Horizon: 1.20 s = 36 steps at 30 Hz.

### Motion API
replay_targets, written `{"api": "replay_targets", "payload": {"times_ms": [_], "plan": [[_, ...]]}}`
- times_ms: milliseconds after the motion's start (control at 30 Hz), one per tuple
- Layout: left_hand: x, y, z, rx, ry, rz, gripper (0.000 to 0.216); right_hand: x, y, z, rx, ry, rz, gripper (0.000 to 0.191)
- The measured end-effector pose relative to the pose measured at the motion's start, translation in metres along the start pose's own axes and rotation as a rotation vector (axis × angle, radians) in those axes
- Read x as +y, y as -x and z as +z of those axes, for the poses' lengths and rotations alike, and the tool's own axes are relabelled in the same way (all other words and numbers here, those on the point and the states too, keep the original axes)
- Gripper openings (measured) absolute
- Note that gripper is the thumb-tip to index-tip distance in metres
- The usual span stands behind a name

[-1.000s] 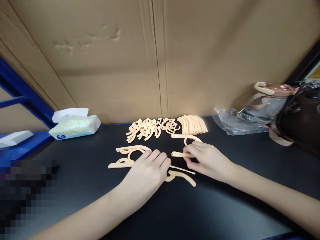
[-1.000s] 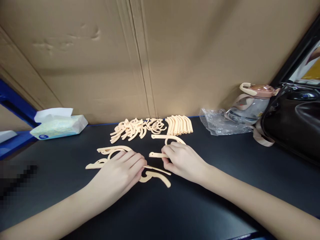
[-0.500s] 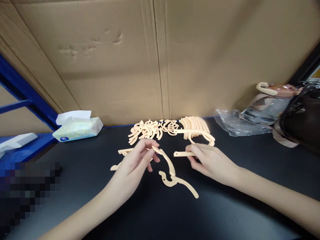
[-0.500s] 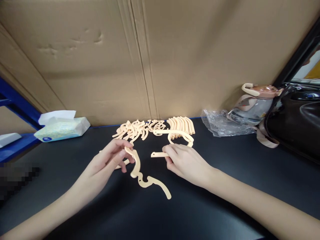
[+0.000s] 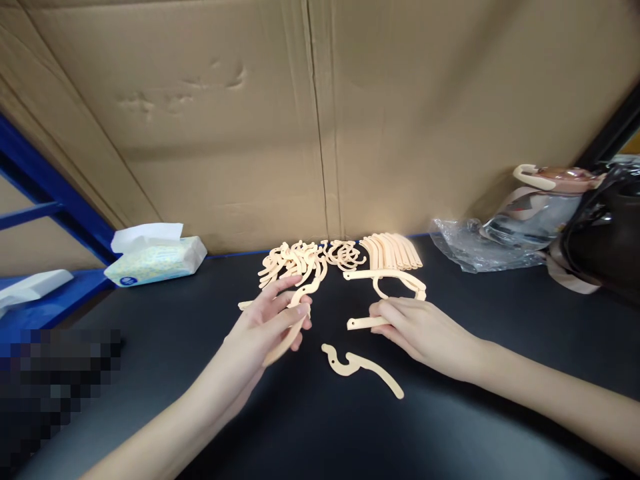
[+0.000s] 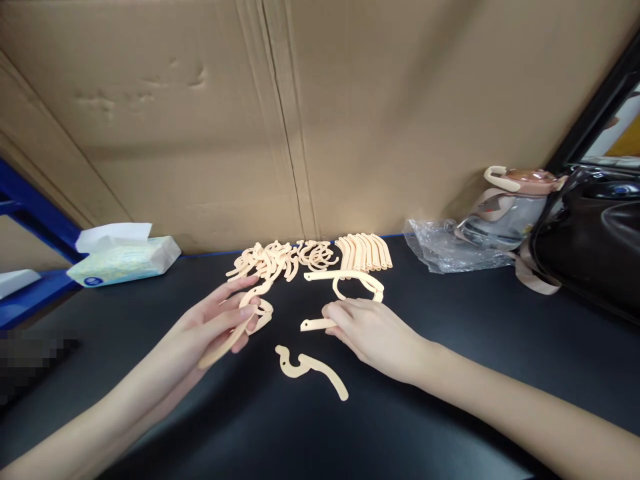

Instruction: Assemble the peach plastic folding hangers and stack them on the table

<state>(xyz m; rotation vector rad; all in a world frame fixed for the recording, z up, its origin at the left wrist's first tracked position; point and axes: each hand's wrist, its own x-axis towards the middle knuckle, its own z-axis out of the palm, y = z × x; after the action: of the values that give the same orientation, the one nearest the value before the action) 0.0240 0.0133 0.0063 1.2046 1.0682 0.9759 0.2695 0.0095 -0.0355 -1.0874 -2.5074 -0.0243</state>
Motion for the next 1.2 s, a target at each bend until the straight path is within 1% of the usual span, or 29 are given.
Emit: {"api": "replay_targets", "payload": {"times_ms": [67,133,200,233,300,367,400,500,567,633,700,767,833,967,1033,1133,1200], "plan": [[-0.001,0.001,0.002,-0.004,-0.014,-0.044,0.036,-0.001,0.001,-0.001,-0.027,-0.016,-0.009,0.010],[-0.002,0.003,0.004,-0.058,-0.060,-0.067,0.033,-0.002,0.001,-0.001,-0.050,-0.029,-0.022,0.012],[-0.005,0.005,0.006,-0.138,-0.145,-0.046,0.030,-0.003,0.002,-0.002,-0.083,-0.050,-0.030,0.014],[-0.007,0.007,0.006,-0.176,-0.210,-0.011,0.027,-0.004,0.002,-0.002,-0.103,-0.063,-0.034,0.015],[-0.011,0.009,0.007,-0.207,-0.390,0.116,0.019,-0.006,0.002,-0.002,-0.126,-0.080,-0.047,0.016],[-0.014,0.012,0.007,-0.195,-0.607,0.272,0.012,-0.007,0.002,-0.002,-0.122,-0.082,-0.070,0.017],[-0.015,0.012,0.006,-0.190,-0.713,0.340,0.012,-0.007,0.002,-0.002,-0.115,-0.082,-0.081,0.017],[-0.018,0.014,0.004,-0.173,-1.007,0.506,0.020,-0.009,0.002,-0.001,-0.112,-0.087,-0.094,0.018],[-0.020,0.014,0.003,-0.142,-1.183,0.638,0.019,-0.010,0.003,-0.001,-0.118,-0.084,-0.092,0.020],[-0.021,0.014,0.002,-0.109,-1.305,0.768,0.016,-0.011,0.004,0.000,-0.116,-0.070,-0.102,0.023],[-0.021,0.014,0.003,-0.076,-1.367,0.840,0.011,-0.013,0.004,0.000,-0.103,-0.053,-0.124,0.025],[-0.022,0.013,0.004,-0.060,-1.402,0.843,0.012,-0.014,0.005,-0.001,-0.090,-0.052,-0.144,0.026],[-0.023,0.013,0.005,-0.088,-1.418,0.798,0.018,-0.015,0.005,-0.002,-0.074,-0.066,-0.155,0.026],[-0.026,0.011,0.005,-0.252,-1.361,0.744,0.020,-0.015,0.004,-0.005,-0.036,-0.111,-0.163,0.024],[-0.029,0.010,0.005,-0.302,-1.301,0.738,0.018,-0.015,0.005,-0.006,0.006,-0.122,-0.179,0.025],[-0.034,0.009,0.004,-0.324,-1.229,0.725,0.017,-0.016,0.006,-0.007,0.081,-0.075,-0.224,0.029],[-0.037,0.010,0.004,-0.313,-1.209,0.713,0.016,-0.016,0.007,-0.006,0.100,-0.045,-0.251,0.031]]}}
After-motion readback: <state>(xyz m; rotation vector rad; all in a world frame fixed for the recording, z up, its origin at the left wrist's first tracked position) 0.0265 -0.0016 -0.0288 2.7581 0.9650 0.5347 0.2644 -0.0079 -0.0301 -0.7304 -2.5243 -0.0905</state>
